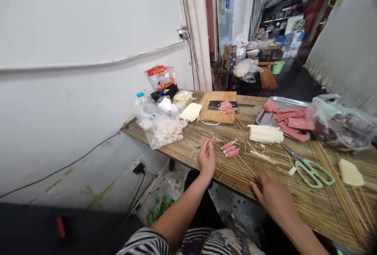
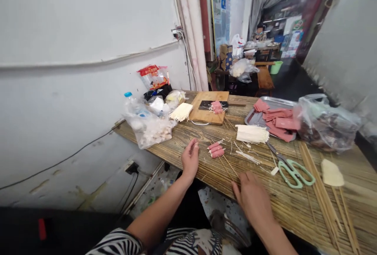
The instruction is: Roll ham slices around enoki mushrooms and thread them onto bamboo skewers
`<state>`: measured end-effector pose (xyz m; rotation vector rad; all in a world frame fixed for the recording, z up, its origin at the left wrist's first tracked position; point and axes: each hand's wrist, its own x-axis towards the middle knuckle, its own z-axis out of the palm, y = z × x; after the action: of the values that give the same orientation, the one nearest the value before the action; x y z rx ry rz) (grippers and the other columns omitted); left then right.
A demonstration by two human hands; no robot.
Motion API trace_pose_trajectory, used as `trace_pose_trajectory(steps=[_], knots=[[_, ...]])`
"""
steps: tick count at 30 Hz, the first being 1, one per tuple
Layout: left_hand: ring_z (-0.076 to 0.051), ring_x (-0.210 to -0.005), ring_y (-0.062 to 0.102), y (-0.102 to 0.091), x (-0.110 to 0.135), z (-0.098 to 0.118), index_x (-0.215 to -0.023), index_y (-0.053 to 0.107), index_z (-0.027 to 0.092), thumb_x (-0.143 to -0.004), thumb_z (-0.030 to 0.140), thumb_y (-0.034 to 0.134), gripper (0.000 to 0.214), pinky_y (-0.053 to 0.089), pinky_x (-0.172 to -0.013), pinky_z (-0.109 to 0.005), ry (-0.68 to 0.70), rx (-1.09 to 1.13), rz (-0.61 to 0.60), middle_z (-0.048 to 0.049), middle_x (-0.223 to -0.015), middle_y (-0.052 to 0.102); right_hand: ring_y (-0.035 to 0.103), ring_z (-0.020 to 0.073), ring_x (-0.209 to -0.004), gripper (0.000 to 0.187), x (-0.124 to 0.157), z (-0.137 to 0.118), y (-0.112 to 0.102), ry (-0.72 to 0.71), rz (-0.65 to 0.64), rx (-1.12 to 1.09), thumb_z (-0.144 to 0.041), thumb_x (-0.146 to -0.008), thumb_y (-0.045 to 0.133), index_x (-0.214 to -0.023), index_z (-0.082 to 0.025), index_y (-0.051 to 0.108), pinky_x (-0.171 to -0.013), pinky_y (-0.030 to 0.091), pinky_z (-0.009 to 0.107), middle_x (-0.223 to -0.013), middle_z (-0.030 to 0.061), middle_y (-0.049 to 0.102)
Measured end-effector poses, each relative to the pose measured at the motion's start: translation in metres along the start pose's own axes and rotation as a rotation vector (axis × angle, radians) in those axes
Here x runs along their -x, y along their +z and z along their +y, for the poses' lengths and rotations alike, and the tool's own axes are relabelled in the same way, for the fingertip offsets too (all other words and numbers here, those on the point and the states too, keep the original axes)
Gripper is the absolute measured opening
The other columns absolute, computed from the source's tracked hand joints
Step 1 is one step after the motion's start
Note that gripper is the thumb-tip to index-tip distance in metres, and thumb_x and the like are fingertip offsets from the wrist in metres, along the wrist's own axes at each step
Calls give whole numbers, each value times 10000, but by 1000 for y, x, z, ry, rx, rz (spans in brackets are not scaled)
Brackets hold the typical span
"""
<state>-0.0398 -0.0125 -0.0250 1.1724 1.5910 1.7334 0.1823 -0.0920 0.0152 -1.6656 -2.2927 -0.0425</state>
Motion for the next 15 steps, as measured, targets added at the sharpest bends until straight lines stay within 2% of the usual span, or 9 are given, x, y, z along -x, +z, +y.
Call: trace_pose_trajectory(steps=[3,5,7,9,10,12,15], knots=[[-192,-1041,662,1,0,-2,-1210,598,137,-887,292,530,364,532,-931,-335,-6,28,11,-136,-1171,669,585,185,-607,166,-7,2,0,145,-100,-204,-315,-882,449,-805,-189,525,-565,380,284,-683,52,621],[-190,-1019,668,0,1,-3,-1208,602,142,-887,284,526,360,538,-918,-338,25,12,-4,-130,-1145,678,517,143,-468,185,-15,7,-1,268,-229,-491,-365,-857,459,-888,-192,515,-481,333,250,-580,-6,580],[-190,-1005,669,-1,2,-3,-1205,607,144,-884,281,526,359,541,-909,-337,54,-3,-11,-130,-1144,675,403,99,-369,316,-21,11,-3,375,-417,-840,-479,-822,496,-955,-193,504,-406,264,217,-513,-70,492],[-191,-995,670,-1,2,-3,-1200,611,145,-879,280,529,358,547,-892,-329,66,-4,-17,-132,-1146,672,271,53,-330,444,-25,13,-7,448,-601,-1142,-598,-756,562,-923,-190,507,-361,168,194,-491,-113,385],[-193,-989,670,-2,2,-3,-1197,613,146,-876,279,531,357,550,-882,-325,65,-1,-20,-132,-1138,673,223,34,-335,483,-25,13,-10,470,-653,-1261,-633,-721,598,-884,-187,511,-355,131,189,-498,-121,348],[-195,-986,670,-2,3,-3,-1200,612,148,-870,266,533,359,552,-872,-324,63,6,-30,-129,-1121,678,173,11,-362,521,-23,12,-15,501,-675,-1444,-658,-679,647,-839,-178,519,-357,98,182,-525,-122,318],[-189,-972,667,-3,3,-1,-1204,610,149,-860,225,522,363,552,-861,-321,75,2,-43,-124,-1114,678,150,6,-389,533,-22,7,-25,536,-597,-1570,-661,-679,661,-862,-176,538,-364,99,179,-550,-116,311]])
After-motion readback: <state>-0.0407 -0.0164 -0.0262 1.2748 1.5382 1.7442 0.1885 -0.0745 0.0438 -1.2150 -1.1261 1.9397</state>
